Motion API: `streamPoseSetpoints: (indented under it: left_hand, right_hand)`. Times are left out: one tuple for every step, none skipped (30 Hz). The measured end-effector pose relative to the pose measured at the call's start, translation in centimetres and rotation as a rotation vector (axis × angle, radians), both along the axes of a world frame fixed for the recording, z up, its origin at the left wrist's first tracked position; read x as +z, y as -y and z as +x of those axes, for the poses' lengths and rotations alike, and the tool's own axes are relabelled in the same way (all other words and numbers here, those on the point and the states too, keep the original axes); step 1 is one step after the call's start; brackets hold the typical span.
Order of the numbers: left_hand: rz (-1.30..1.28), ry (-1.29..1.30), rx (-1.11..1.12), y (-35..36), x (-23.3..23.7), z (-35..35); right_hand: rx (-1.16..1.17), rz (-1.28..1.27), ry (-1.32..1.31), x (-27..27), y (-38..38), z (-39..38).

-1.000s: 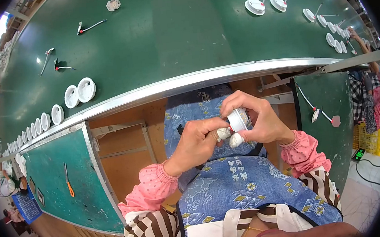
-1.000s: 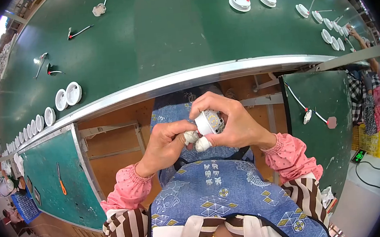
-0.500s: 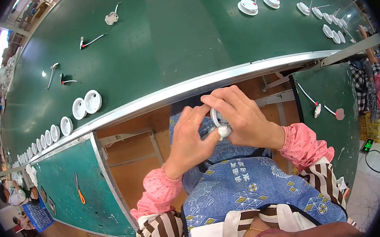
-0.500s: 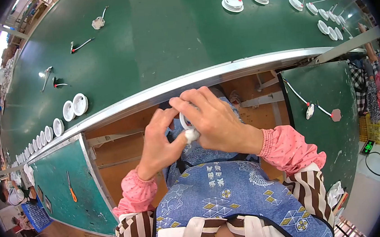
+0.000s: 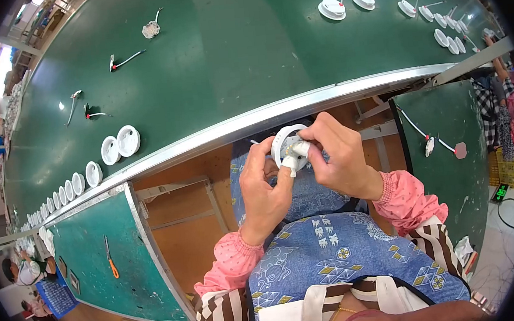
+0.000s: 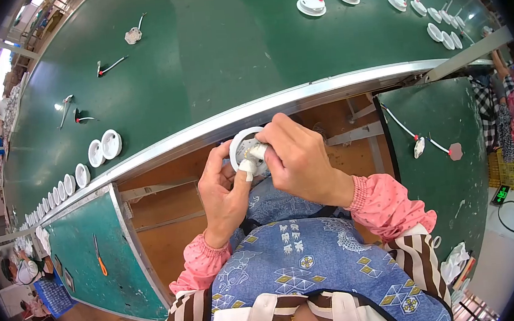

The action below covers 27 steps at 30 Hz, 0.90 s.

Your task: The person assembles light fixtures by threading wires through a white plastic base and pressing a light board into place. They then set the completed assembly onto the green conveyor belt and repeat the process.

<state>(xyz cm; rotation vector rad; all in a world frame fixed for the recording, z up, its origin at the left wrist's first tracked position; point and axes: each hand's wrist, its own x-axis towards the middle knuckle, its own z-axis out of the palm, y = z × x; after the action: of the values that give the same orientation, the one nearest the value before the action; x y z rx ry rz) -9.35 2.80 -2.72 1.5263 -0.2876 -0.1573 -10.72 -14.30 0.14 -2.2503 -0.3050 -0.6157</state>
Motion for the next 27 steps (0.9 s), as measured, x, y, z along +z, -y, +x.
streamPoseSetpoints:
  left_hand:
    - [-0.013,-0.037,0.022,0.2,0.2,-0.1]
    - [-0.027,-0.075,0.048,0.5,0.7,-0.2]
    - [-0.041,-0.114,0.075,0.6,1.0,-0.2]
    - [-0.06,-0.133,0.08,0.5,0.8,-0.4]
    - [-0.08,-0.153,0.085,0.5,0.5,-0.5]
    - [-0.1,-0.173,0.089,0.5,0.4,-0.5]
    - [-0.104,-0.186,0.095,0.5,0.4,-0.5]
    - [-0.109,-0.2,0.1,0.6,0.5,-0.6]
    - [-0.115,-0.214,0.105,0.7,0.6,-0.6]
    - [-0.107,-0.201,0.095,0.6,0.5,-0.6]
    - [-0.099,-0.188,0.086,0.5,0.5,-0.5]
    - [-0.091,-0.175,0.076,0.4,0.4,-0.5]
    - [-0.079,-0.17,0.073,0.3,0.3,-0.5]
    - [-0.067,-0.166,0.069,0.3,0.1,-0.5]
    - [-0.055,-0.16,0.065,0.3,0.0,-0.4]
    - [-0.039,-0.161,0.066,0.3,0.2,-0.4]
    - [-0.022,-0.161,0.066,0.2,0.6,-0.4]
    - [-0.004,-0.162,0.067,0.2,0.8,-0.4]
    - [-0.008,-0.133,0.071,0.2,0.7,-0.4]
    - [-0.012,-0.104,0.076,0.3,0.5,-0.4]
    - [-0.016,-0.075,0.082,0.4,0.4,-0.4]
    - [0.001,-0.066,0.077,0.4,0.0,-0.4]
    - [0.018,-0.046,0.07,0.4,-0.6,-0.1]
    - [0.035,-0.019,0.062,0.3,-0.9,0.4]
    - [0.079,-0.114,0.02,0.0,-0.7,0.6]
    - [0.124,-0.051,0.019,-0.1,-0.4,0.9]
    - [0.171,0.006,0.014,-0.2,0.1,1.2]
  right_hand:
    - [-0.001,-0.041,0.005,0.3,-0.1,0.1]
    - [0.001,-0.084,0.009,0.4,-0.3,0.1]
    - [-0.011,-0.059,0.001,0.4,-0.4,0.1]
    - [-0.024,-0.034,-0.006,0.3,-0.6,0.2]
    - [-0.038,-0.01,-0.014,0.1,-0.7,0.2]
    - [-0.044,-0.001,-0.011,-0.1,-0.7,0.2]
    - [-0.054,0.007,-0.007,-0.3,-0.6,0.3]
    - [-0.064,0.014,-0.003,-0.4,-0.5,0.3]
    - [-0.068,0.059,-0.042,-0.3,-0.6,0.3]
    - [-0.072,0.104,-0.08,0.0,-0.8,0.2]
    - [-0.076,0.15,-0.119,0.2,-0.9,0.2]
    - [-0.037,0.147,-0.151,0.2,-0.8,0.2]
    - [0.001,0.145,-0.183,0.2,-0.6,0.2]
    - [0.038,0.143,-0.216,0.3,-0.5,0.1]
    - [0.053,0.144,-0.247,0.5,-0.4,0.1]
    - [0.067,0.145,-0.279,0.8,-0.3,0.2]
    - [0.082,0.146,-0.311,0.9,-0.3,0.1]
    - [0.082,0.167,-0.312,0.8,-0.4,0.1]
    - [0.084,0.188,-0.313,0.5,-0.4,0.2]
    - [0.086,0.209,-0.313,0.3,-0.5,0.2]
    - [0.072,0.219,-0.315,0.0,-0.6,0.1]
    - [0.057,0.23,-0.317,-0.4,-0.7,0.0]
    - [0.042,0.241,-0.308,-0.8,-0.8,0.2]
    - [0.034,0.338,-0.349,-1.5,-0.8,0.4]
    - [0.026,0.435,-0.391,-2.4,-0.9,0.3]
    - [0.017,0.532,-0.437,-2.9,-0.9,0.2]
    - [0.052,0.648,-0.409,-2.6,-1.1,0.2]
